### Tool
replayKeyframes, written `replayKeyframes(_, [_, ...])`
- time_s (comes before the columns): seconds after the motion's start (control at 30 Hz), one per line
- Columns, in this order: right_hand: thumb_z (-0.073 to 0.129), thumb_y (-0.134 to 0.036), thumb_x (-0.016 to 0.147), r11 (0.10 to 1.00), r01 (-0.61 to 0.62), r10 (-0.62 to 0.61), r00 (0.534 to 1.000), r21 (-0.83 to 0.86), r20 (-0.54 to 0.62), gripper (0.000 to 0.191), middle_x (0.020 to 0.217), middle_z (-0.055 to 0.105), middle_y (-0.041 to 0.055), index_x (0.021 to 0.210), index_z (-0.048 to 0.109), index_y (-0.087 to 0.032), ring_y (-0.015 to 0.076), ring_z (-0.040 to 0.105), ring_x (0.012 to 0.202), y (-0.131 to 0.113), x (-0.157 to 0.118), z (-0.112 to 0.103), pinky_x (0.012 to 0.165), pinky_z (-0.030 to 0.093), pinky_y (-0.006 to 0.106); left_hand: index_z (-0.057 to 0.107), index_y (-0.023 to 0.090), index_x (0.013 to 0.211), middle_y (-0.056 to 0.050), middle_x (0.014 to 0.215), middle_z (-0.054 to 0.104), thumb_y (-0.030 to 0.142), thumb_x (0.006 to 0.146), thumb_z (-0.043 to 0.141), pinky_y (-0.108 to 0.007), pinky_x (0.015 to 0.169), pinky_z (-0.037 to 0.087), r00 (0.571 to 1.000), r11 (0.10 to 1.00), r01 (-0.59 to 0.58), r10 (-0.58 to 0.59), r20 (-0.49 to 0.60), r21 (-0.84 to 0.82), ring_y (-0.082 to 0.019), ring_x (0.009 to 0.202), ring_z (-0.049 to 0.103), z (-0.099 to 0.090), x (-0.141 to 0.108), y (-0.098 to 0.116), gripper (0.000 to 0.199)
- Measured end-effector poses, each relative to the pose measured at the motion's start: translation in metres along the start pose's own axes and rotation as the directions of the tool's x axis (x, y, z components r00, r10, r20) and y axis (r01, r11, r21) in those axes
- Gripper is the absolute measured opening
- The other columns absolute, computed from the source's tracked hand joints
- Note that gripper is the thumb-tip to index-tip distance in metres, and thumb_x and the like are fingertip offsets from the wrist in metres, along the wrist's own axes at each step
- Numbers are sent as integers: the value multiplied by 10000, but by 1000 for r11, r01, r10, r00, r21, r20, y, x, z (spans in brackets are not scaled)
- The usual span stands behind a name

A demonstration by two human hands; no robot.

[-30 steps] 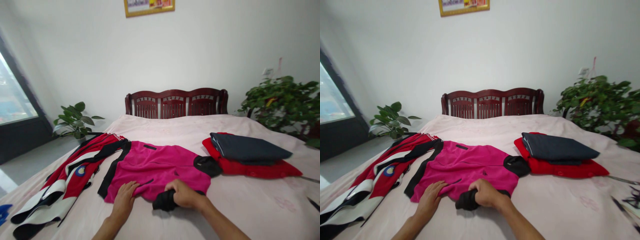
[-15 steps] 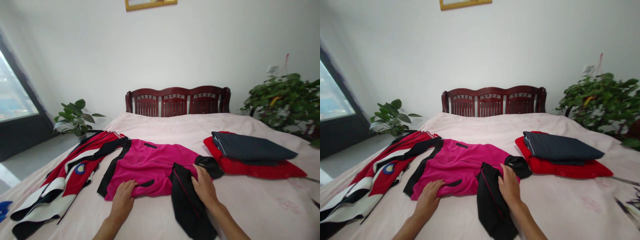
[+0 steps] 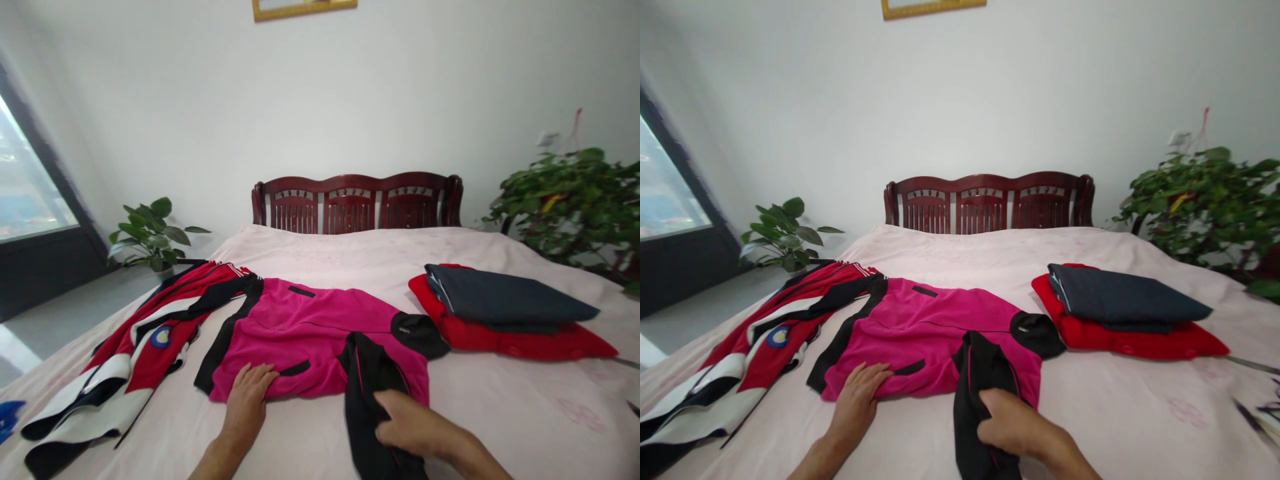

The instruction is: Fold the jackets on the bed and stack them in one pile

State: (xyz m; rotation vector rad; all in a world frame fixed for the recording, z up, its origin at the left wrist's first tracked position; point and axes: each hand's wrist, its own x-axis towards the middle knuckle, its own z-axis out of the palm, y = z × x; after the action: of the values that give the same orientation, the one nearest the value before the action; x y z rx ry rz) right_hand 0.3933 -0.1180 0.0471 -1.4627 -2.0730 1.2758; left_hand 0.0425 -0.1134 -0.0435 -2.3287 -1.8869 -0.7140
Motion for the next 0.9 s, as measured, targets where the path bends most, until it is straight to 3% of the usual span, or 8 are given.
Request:
replayKeyframes(0.1, [652,-219,687,873,42,-96,992,485,87,209,813,727,13,888,684,-175,179,681,743,-36,15,-19,603,490,233,722,274,1086,-16,1186,734,-42,645,387,-500,1164,307,999,999,-37,37,-27,-12,-229,1160,628,-2,-1,-1,638])
replayKeyframes(0.2, [635,-438,810,609,227,-137,974,760,-181,359,955,734,52,1072,639,-193,194,690,876,-59,43,-38,762,540,310,718,257,1059,-22,1109,752,-43,637,380,-498,1164,298,997,999,-42,41,-63,-14,-219,1099,651,-7,-2,3,619])
replayKeyframes(0.23, [631,-477,821,584,277,-109,958,763,-264,398,1007,732,63,1112,622,-206,198,687,915,-59,54,-42,790,542,329,717,255,1044,-21,1087,755,-44,631,379,-497,1166,294,997,999,-38,37,-70,-13,-215,1078,657,-9,-2,4,612])
replayKeyframes(0.37, [640,-443,802,833,244,34,873,497,-486,451,1148,704,96,1192,605,-219,223,660,1047,-27,77,-41,906,520,378,717,269,984,-7,1047,757,-49,621,378,-494,1192,241,996,1000,-14,14,-83,-1,-206,1049,667,-17,-5,2,589])
replayKeyframes(0.47, [605,-413,791,992,87,-19,815,90,-579,498,1230,656,125,1240,602,-196,271,611,1153,12,62,-24,994,473,421,718,285,1024,-10,1139,738,-40,611,423,-498,1214,182,995,999,5,0,-103,47,-234,1142,632,-25,-12,-13,603])
replayKeyframes(0.57, [612,-422,772,954,-96,-115,760,-285,-640,629,1293,604,143,1349,542,-180,330,551,1219,42,30,-4,1022,442,475,694,281,1116,-35,1273,682,-20,638,477,-521,1211,168,986,988,23,3,-167,154,-272,1243,568,-33,-21,-37,605])
replayKeyframes(0.67, [588,-374,787,850,-229,-186,712,-475,-677,712,1312,582,164,1446,448,-143,351,549,1208,63,7,10,985,455,466,648,239,1183,-87,1337,629,51,746,514,-545,1180,223,968,963,17,53,-247,271,-299,1295,520,-39,-30,-59,494])
replayKeyframes(0.9, [434,-184,782,870,-317,-31,729,-378,-683,614,1136,712,110,1385,548,-176,262,680,1007,76,13,9,870,496,367,585,198,1243,-118,1330,630,137,822,538,-488,1158,277,965,934,-90,167,-200,347,-265,1247,567,-44,-29,-84,428])
